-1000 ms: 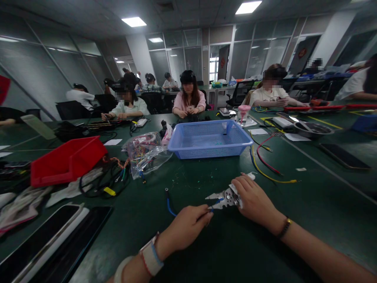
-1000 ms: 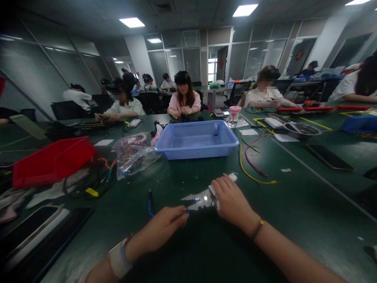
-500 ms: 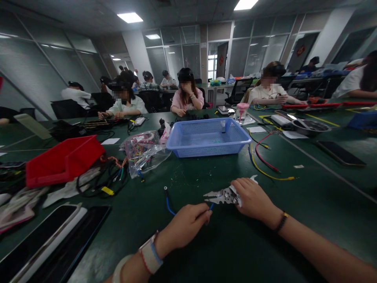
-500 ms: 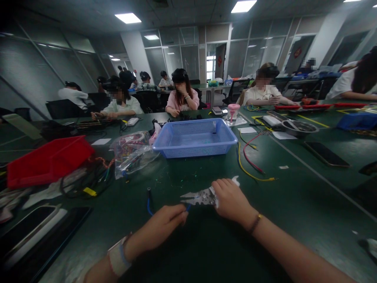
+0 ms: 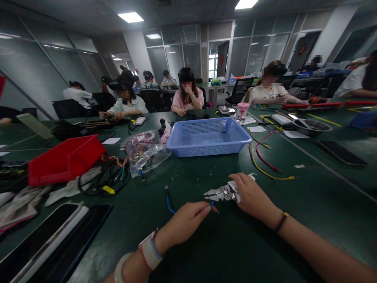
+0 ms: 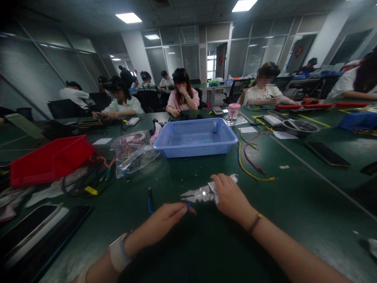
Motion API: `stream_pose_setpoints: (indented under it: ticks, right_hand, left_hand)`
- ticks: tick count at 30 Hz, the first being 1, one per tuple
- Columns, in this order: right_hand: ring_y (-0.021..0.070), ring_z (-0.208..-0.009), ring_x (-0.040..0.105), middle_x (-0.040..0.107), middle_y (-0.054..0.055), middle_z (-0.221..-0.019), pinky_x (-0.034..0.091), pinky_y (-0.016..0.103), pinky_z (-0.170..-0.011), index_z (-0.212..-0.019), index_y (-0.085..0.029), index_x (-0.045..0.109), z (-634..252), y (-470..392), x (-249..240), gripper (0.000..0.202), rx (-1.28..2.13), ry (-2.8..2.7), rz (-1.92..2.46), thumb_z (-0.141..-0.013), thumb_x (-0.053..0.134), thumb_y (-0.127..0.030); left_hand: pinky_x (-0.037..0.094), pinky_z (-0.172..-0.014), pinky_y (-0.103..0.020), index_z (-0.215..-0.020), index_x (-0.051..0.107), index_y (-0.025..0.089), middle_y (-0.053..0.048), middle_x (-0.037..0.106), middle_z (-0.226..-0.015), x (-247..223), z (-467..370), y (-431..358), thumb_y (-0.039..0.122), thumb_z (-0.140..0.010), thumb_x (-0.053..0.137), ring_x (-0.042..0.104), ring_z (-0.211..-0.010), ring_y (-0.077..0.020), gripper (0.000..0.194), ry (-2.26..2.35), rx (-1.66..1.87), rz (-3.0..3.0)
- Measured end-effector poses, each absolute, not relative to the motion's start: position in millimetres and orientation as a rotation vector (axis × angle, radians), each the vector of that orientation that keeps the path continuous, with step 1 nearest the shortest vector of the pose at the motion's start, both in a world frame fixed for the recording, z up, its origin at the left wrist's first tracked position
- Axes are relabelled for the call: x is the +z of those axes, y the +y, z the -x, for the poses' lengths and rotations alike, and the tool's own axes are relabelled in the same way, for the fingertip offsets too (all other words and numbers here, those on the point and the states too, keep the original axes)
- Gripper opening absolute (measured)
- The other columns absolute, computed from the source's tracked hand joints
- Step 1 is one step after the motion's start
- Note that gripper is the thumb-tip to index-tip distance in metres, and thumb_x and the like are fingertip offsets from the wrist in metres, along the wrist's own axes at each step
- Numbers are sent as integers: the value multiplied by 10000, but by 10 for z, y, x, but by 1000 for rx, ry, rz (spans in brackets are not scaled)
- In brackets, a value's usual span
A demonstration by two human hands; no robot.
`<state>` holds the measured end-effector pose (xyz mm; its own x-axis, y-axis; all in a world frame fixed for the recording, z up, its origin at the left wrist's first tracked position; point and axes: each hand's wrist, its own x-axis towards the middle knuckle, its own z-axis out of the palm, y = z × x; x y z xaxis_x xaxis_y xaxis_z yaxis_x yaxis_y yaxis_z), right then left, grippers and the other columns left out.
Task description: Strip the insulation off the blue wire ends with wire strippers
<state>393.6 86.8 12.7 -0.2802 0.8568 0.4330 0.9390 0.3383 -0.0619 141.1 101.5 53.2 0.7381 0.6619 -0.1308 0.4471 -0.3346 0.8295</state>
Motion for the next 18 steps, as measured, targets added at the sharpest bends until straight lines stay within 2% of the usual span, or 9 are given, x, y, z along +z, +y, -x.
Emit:
stream_pose_setpoints:
  ticks: [2, 4, 8, 10, 12, 14, 18]
  right_hand:
    - [242, -1053, 544, 497, 185, -1230, 475, 375, -911, -1239, -66, 451, -3938, 874, 92, 518, -218, -2162, 1616, -725, 517, -63]
    - [231, -1057, 552, 454, 198, -1284, 489, 358, -895, -1200, -76, 483, -3938, 875, 82, 448, -150, -2145, 1638, -754, 519, -98]
    - [277, -1117, 512, 505, 165, -1261, 433, 452, -957, -1104, -145, 585, -3939, 861, 148, 348, -228, -2232, 1626, -758, 571, -183]
    - [304, -1136, 482, 535, 148, -1237, 391, 491, -982, -1139, -166, 592, -3938, 847, 195, 405, -307, -2253, 1614, -744, 614, -254]
    - [299, -1103, 485, 558, 138, -1207, 393, 475, -968, -1192, -168, 577, -3935, 835, 224, 467, -341, -2261, 1610, -748, 625, -307]
    - [277, -1034, 507, 584, 134, -1165, 415, 440, -925, -1215, -159, 568, -3929, 828, 228, 474, -376, -2260, 1623, -760, 614, -281]
    - [239, -925, 551, 621, 123, -1096, 449, 379, -833, -1177, -152, 585, -3903, 835, 208, 433, -442, -2272, 1654, -745, 563, -127]
  left_hand:
    - [399, -874, -268, -1014, 666, 198, -18, 658, -988, 535, -1416, 1019, 376, -986, 309, 585, -928, -164, 399, 835, 281, -1983]
    - [401, -846, -257, -952, 663, 184, -15, 647, -936, 538, -1417, 1026, 364, -983, 315, 576, -870, -153, 393, 844, 270, -1984]
    - [405, -766, -241, -907, 646, 168, -9, 597, -837, 544, -1411, 1040, 363, -975, 319, 525, -761, -137, 387, 879, 239, -1960]
    - [401, -727, -232, -901, 637, 163, -5, 564, -802, 548, -1408, 1045, 368, -972, 313, 497, -730, -132, 390, 885, 246, -1925]
    - [395, -695, -224, -895, 627, 157, -2, 533, -779, 553, -1408, 1048, 371, -968, 314, 476, -709, -127, 387, 883, 269, -1887]
    - [387, -670, -220, -894, 619, 155, 1, 509, -763, 557, -1410, 1047, 373, -964, 317, 461, -696, -125, 379, 888, 280, -1853]
    - [370, -634, -217, -890, 613, 155, 4, 484, -753, 549, -1414, 1046, 381, -960, 325, 437, -680, -122, 372, 901, 265, -1822]
